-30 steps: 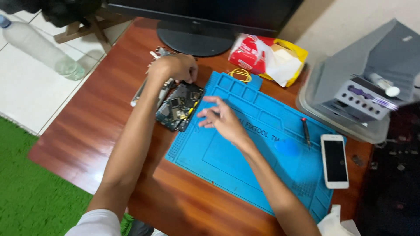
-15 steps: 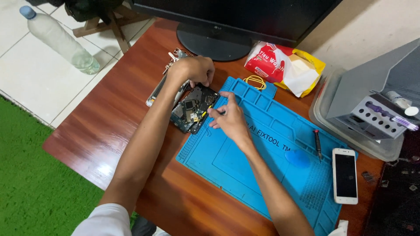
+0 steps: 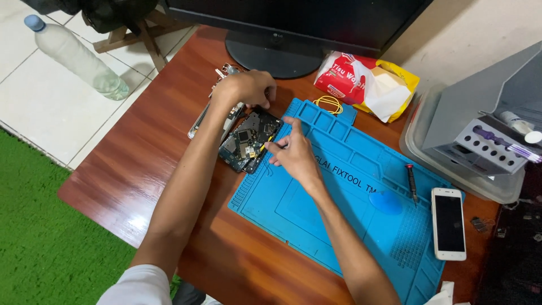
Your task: The person disassembles a smartphone on a blue work mat, removing the motherboard and other internal components. They use a screwdriver to unscrew parts and a prying tool to separate the screen assembly from the phone's frame.
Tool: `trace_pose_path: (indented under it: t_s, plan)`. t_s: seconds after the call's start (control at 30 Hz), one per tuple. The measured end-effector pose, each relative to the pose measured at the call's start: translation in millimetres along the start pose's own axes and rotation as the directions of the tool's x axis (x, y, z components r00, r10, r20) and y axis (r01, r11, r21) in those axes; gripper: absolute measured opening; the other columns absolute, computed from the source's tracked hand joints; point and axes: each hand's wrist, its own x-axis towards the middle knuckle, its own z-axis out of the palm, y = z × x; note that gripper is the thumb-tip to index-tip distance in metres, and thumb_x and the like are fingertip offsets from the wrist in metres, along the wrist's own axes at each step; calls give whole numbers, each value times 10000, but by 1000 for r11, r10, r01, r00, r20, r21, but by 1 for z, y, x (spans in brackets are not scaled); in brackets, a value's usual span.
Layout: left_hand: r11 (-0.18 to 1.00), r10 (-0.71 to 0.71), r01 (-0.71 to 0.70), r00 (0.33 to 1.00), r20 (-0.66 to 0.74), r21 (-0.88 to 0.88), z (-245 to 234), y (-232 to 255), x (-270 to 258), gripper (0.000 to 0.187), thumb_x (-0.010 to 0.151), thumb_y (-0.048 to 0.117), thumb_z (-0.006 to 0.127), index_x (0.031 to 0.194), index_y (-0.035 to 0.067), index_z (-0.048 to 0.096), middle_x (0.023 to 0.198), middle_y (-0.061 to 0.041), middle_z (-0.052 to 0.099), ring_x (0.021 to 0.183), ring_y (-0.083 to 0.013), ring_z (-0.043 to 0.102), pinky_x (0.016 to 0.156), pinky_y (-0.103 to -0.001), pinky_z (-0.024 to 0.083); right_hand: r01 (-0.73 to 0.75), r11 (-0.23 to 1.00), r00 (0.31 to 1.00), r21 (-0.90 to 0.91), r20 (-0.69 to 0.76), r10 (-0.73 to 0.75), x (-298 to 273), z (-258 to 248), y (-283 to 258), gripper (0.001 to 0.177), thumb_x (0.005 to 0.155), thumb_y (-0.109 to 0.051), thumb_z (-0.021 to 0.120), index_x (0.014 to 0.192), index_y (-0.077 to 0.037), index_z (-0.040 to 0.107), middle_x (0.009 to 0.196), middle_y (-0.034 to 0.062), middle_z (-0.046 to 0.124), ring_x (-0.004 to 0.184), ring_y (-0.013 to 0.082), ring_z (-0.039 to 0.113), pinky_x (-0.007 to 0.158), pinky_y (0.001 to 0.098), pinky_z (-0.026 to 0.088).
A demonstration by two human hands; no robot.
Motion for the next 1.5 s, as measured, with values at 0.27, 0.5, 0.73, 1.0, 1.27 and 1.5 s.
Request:
trace_pose_path:
  t_s: [0.27, 0.5, 0.73, 1.0, 1.27, 1.5]
  plan:
    - [998, -58, 56, 978, -201, -18, -23, -6, -32, 314, 942, 219, 710, 1233, 131, 636, 1194, -171, 622, 987, -355, 613, 678, -474, 489, -133, 990, 991, -36, -29, 132, 5, 5, 0, 707, 949, -187, 705, 1534, -113, 316, 849, 85, 723, 693, 210, 774, 626, 316, 654]
    - [907, -397, 417, 893, -209, 59, -12, -11, -24, 909, 818, 476, 852, 1477, 87, 361, 1322, -247, 494, 1154, -448, 581, 883, -508, 566, -127, 992, 992, -3, -19, 127, 6, 4, 3, 709, 949, -211, 699, 1539, -124, 316, 871, 87, 713, 713, 211, 776, 632, 315, 661]
    - [865, -463, 474, 880, -106, 162, -6, -20, -11, 1068, 708, 518, 912, 1444, 132, 243, 1249, -126, 657, 1227, -357, 581, 867, -491, 539, -89, 996, 996, 4, -5, 89, 8, 2, 10, 730, 934, -273, 704, 1533, -112, 320, 826, 68, 685, 682, 200, 772, 611, 305, 654]
    - [882, -433, 428, 901, -20, 196, -2, -30, 6, 1253, 615, 420, 981, 1516, 139, 157, 1277, -130, 661, 1175, -338, 611, 780, -469, 563, -72, 997, 997, 16, 0, 72, 8, 2, 11, 756, 921, -330, 704, 1536, -118, 318, 780, 41, 646, 662, 184, 762, 604, 296, 650]
    - [840, -356, 433, 895, -268, 328, 42, -88, 79, 1199, 502, 608, 888, 1385, -30, 388, 1095, -225, 698, 1015, -460, 681, 701, -569, 613, 31, 997, 999, 69, 19, -33, 6, -1, 12, 786, 963, -221, 710, 1519, 76, 240, 912, 231, 700, 720, 270, 765, 627, 352, 686]
    - [878, -247, 326, 936, -252, 350, 39, -79, 45, 1067, 588, 662, 826, 1318, 15, 393, 1182, -310, 680, 1117, -455, 663, 857, -540, 595, 89, 995, 996, 54, -19, -88, 0, 1, 11, 802, 966, -269, 703, 1516, 79, 235, 923, 232, 694, 707, 281, 764, 623, 350, 687]
